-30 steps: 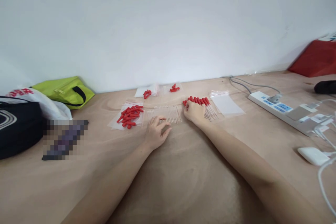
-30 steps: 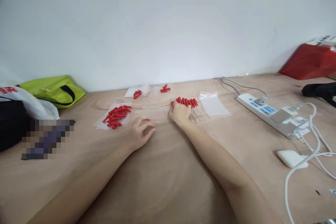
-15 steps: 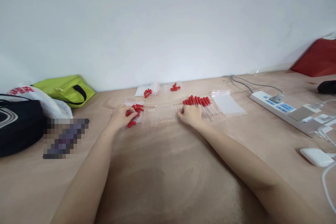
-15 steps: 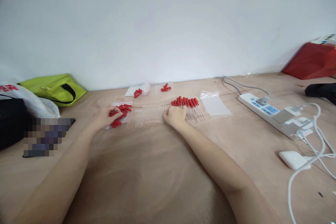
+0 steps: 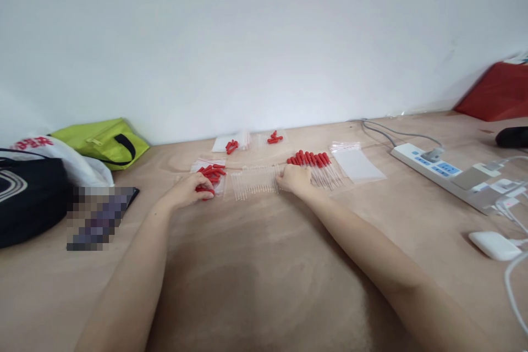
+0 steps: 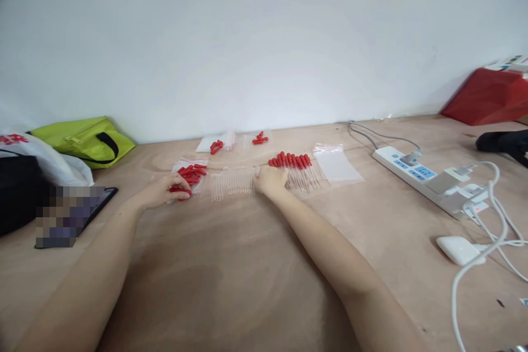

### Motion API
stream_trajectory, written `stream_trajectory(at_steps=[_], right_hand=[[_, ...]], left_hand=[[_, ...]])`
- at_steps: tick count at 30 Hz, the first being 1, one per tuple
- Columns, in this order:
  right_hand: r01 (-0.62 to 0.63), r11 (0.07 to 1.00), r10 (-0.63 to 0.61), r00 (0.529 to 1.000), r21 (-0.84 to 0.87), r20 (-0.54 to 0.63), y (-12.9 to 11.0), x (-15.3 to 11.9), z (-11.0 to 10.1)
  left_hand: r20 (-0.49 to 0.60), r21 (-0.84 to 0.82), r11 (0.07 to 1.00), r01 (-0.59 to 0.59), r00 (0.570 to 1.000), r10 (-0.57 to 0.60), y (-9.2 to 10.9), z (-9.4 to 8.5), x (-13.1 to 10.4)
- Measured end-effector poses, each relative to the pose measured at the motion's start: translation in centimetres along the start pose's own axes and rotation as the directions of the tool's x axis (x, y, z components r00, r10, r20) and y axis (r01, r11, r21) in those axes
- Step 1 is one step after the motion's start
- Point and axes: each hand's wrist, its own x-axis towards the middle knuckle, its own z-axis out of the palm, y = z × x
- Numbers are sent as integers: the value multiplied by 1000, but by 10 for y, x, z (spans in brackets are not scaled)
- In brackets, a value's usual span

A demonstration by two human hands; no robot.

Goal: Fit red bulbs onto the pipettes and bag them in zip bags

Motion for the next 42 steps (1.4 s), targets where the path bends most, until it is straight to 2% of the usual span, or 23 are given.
stream_trajectory(at_steps=[3,6,9,12,14,16,19,21,27,32,35,38,42], right_hand=[[22,1000,-23,1000,10,3,1,-1,-1],[55,998,-55,998,31,-17,9,-2,-5],[133,988,-125,988,77,-95,27,-4,-6],[346,924,-311,927,161,-209,50,-10,-1],[501,836,-443,857,224,-264,63,-17,5],[598,754,-523,797,273,-301,71,-25,12],[678,678,-592,732,284,-336,76,-36,18],[709,659,-629,702,249,-335,74,-41,20],[685,710,-611,715,165,-340,68,-44,23],[700,690,-613,699,182,-368,66,-46,24],[702,688,-611,697,185,-375,64,-46,25],[706,682,-616,694,189,-371,64,-45,26],[714,674,-630,691,192,-355,65,-44,26]], left_hand=[[-58,-146,989,8,998,-16,10,-4,-1],[-140,-363,932,6,988,-61,25,4,3],[-252,-573,815,-86,965,-76,46,25,12],[-353,-674,717,-177,930,-102,71,54,18],[-369,-691,690,-216,926,-79,84,71,19],[-364,-676,704,-219,929,-61,94,85,17],[-371,-603,772,-199,927,-51,101,98,12],[-369,-604,772,-199,928,-49,103,102,9],[-301,-754,624,-206,952,-49,104,110,7],[-341,-678,707,-201,938,-60,106,109,8],[-347,-693,689,-212,936,-61,106,110,9],[-326,-697,682,-224,945,-23,105,112,9],[-349,-582,768,-266,935,59,104,112,9]])
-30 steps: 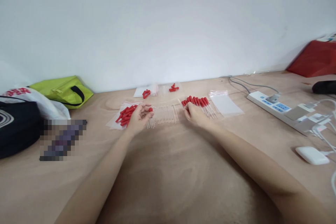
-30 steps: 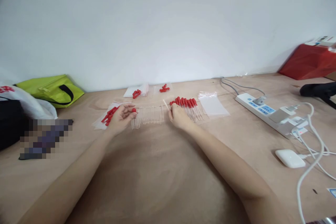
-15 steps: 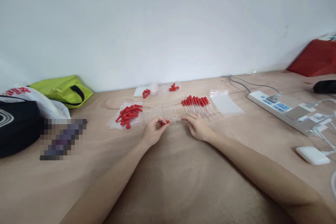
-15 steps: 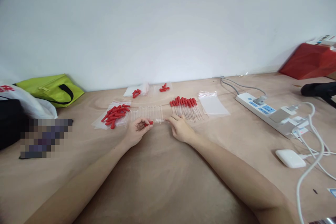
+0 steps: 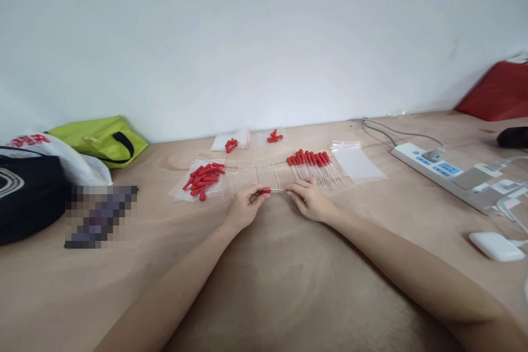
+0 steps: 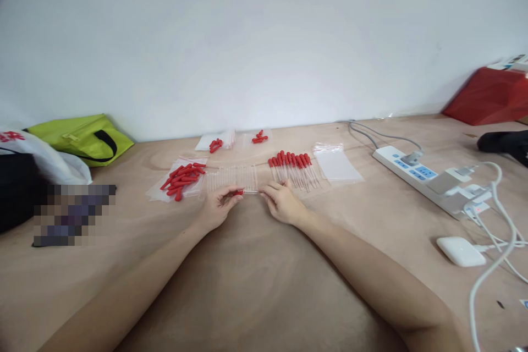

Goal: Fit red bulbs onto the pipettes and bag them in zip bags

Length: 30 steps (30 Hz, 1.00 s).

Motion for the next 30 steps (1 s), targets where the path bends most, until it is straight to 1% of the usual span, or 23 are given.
stream_trajectory(at_steps=[2,4,7,10,15,19,22,25,30], right_hand=[[0,1000,0,1000,5,11,0,0,-1],[-3,1000,2,1000,12,25,0,0,-1],[7,1000,-8,998,23,58,1,1,-3],[44,999,-45,994,7,97,3,2,-5],[93,990,-79,989,-104,128,4,3,-8],[111,973,-86,988,-201,129,0,3,-10],[132,958,-107,988,-256,111,-4,2,-11],[141,954,-122,989,-264,87,-7,1,-11],[157,950,-133,986,-269,104,-11,-1,-7]], left_hand=[[9,70,996,-60,998,60,2,0,0],[18,101,989,-108,994,106,3,0,1],[36,128,979,-159,987,156,6,0,0],[81,186,959,-213,976,201,9,-1,-2],[140,295,895,-336,941,307,10,-1,-4],[172,371,837,-402,916,363,11,-1,-5],[188,391,809,-440,898,398,13,0,-5],[193,388,800,-457,889,415,14,-1,-5],[221,360,791,-494,869,442,13,1,-5]])
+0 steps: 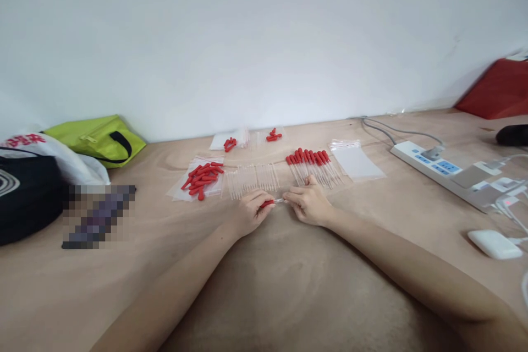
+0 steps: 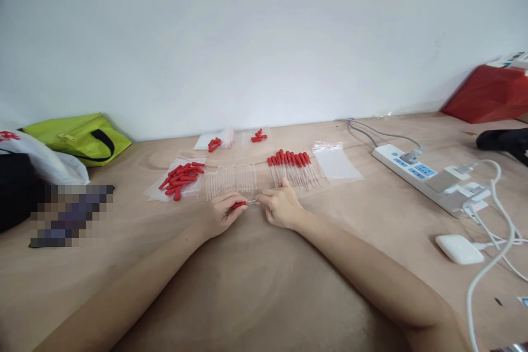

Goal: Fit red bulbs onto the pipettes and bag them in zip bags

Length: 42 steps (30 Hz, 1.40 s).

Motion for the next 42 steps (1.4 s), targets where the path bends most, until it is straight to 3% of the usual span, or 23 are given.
stream_trajectory(at_steps=[8,15,18,20,23,26,29,36,39,42], right_hand=[[-33,999,33,999,3,16,-5,5,-3],[-6,995,13,998,-104,67,-6,10,-12],[-144,985,151,986,-97,66,2,10,-13],[-344,937,346,938,-60,12,12,14,-14],[-589,808,589,807,9,-45,28,24,-12],[-709,705,706,704,-23,-72,36,38,-7],[-754,649,750,656,-102,-80,35,50,1],[-758,631,768,641,-163,-8,31,55,9],[-747,644,757,653,-162,-4,30,54,9],[-709,690,715,699,-148,-17,26,54,8]], left_hand=[[10,-29,999,45,999,-44,-3,-1,1],[-15,-14,996,83,996,-83,-10,-7,0],[-125,101,985,142,984,-129,-11,-6,-2],[-159,137,971,194,972,-172,-11,-4,-3],[-60,129,979,160,986,-153,-10,-2,-3],[23,114,987,111,993,-114,-9,-3,-3],[41,95,989,112,992,-116,-8,-5,-2],[22,137,981,141,989,-145,-6,-3,-2],[-50,215,944,248,969,-243,-13,-10,2],[-122,349,846,402,915,-384,-33,-32,5]])
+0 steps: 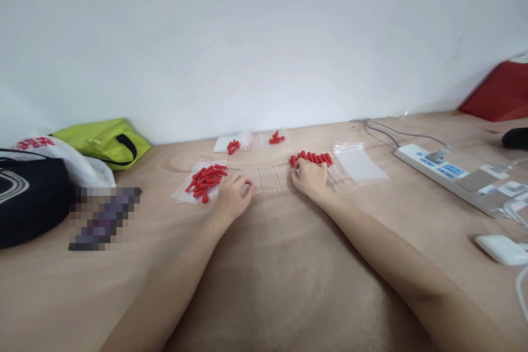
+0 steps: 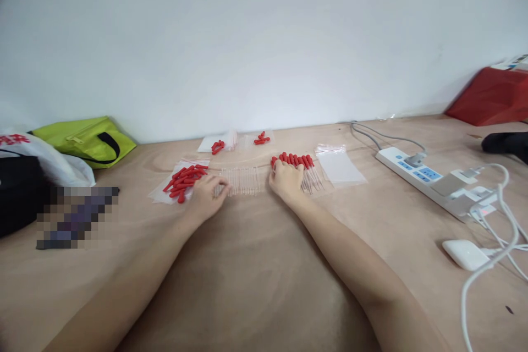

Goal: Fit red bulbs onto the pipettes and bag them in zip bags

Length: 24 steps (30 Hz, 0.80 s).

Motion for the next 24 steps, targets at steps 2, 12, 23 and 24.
stream_trajectory(at_steps=[2,12,23,24], right_hand=[[34,999,-34,999,14,3,-5,-2,-1],[-24,1000,24,983,0,183,-37,0,-1],[-95,994,74,948,53,309,-50,17,0],[-97,994,75,945,56,319,-50,18,0]], left_hand=[[18,155,982,109,993,-114,-22,-12,7],[112,451,853,265,931,-348,-75,-31,6],[129,363,898,247,942,-311,-80,-30,6],[129,344,905,251,942,-310,-80,-31,6]])
